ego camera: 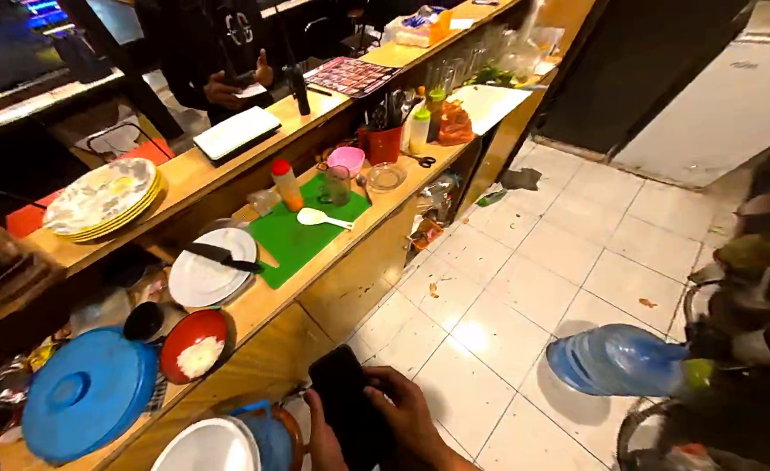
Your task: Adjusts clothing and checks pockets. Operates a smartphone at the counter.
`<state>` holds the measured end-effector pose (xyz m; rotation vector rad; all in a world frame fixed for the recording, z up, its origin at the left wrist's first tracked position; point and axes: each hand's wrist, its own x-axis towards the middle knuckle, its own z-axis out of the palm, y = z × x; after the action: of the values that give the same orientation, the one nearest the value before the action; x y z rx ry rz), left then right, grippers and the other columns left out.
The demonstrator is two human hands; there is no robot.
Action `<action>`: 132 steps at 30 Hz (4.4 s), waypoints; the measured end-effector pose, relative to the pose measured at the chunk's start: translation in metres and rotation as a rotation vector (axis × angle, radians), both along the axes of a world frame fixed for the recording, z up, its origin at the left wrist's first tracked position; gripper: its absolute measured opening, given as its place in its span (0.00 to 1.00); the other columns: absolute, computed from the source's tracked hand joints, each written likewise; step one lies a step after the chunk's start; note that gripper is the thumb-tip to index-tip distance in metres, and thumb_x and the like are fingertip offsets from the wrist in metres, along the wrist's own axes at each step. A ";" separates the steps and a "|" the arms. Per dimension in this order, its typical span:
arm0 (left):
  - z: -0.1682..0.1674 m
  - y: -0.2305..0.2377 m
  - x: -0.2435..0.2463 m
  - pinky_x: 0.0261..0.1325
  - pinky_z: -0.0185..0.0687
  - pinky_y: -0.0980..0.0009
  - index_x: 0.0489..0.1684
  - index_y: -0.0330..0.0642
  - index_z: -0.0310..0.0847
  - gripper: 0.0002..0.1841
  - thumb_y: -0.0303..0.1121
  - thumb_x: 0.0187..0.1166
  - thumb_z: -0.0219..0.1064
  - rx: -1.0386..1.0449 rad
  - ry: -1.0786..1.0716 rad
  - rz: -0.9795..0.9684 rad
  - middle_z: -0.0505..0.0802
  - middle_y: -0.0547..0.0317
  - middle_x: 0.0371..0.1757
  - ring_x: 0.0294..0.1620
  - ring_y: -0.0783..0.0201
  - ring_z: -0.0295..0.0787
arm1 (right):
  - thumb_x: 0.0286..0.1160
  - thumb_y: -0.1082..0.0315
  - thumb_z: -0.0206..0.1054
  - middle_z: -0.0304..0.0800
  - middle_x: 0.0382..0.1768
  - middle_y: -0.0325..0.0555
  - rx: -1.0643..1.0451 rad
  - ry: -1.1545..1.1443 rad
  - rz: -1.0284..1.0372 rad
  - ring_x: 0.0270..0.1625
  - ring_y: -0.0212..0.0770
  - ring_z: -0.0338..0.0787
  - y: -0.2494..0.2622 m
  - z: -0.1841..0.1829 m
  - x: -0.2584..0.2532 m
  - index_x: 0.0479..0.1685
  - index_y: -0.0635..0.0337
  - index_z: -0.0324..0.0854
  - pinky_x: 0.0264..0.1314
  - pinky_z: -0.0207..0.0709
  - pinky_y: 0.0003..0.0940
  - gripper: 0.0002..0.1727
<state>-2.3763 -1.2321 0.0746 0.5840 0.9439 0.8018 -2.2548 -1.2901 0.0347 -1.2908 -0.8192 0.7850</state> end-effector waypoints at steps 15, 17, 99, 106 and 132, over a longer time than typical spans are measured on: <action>0.004 0.141 0.204 0.81 0.74 0.63 0.89 0.43 0.58 0.32 0.51 0.95 0.27 0.193 0.177 -0.569 0.79 0.56 0.80 0.78 0.70 0.76 | 0.78 0.63 0.70 0.90 0.60 0.53 -0.064 -0.236 -0.135 0.55 0.36 0.92 0.103 0.014 0.215 0.77 0.71 0.71 0.59 0.88 0.34 0.31; 0.001 0.178 0.229 0.66 0.88 0.59 0.81 0.46 0.68 0.35 0.58 0.93 0.28 0.069 0.020 -0.840 0.91 0.53 0.65 0.63 0.63 0.90 | 0.76 0.67 0.72 0.93 0.58 0.49 -0.088 -0.132 -0.047 0.58 0.35 0.92 0.130 0.023 0.262 0.70 0.67 0.81 0.64 0.87 0.35 0.24; 0.051 0.424 1.083 0.58 0.92 0.60 0.67 0.61 0.79 0.32 0.69 0.85 0.39 0.310 -0.426 0.149 0.96 0.60 0.55 0.56 0.63 0.94 | 0.91 0.54 0.45 0.53 0.94 0.48 0.435 -0.742 0.461 0.97 0.56 0.44 0.457 0.082 1.168 0.62 0.46 0.85 0.96 0.46 0.58 0.22; 0.048 0.432 1.070 0.65 0.89 0.60 0.67 0.56 0.75 0.31 0.66 0.88 0.37 0.353 -0.335 0.263 0.94 0.64 0.57 0.61 0.64 0.91 | 0.92 0.55 0.45 0.54 0.94 0.48 0.444 -0.754 0.506 0.97 0.57 0.42 0.461 0.084 1.149 0.58 0.46 0.86 0.97 0.42 0.59 0.22; 0.044 0.425 1.065 0.52 0.93 0.58 0.66 0.60 0.81 0.36 0.74 0.81 0.41 0.283 -0.434 0.134 0.95 0.57 0.53 0.52 0.60 0.95 | 0.91 0.55 0.45 0.52 0.94 0.54 0.456 -0.809 0.484 0.97 0.59 0.40 0.471 0.088 1.150 0.62 0.49 0.85 0.98 0.38 0.61 0.22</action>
<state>-1.3114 -0.8069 0.1189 0.5626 0.4764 1.1399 -1.1047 -0.8194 0.1224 -0.9820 -1.8909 0.3723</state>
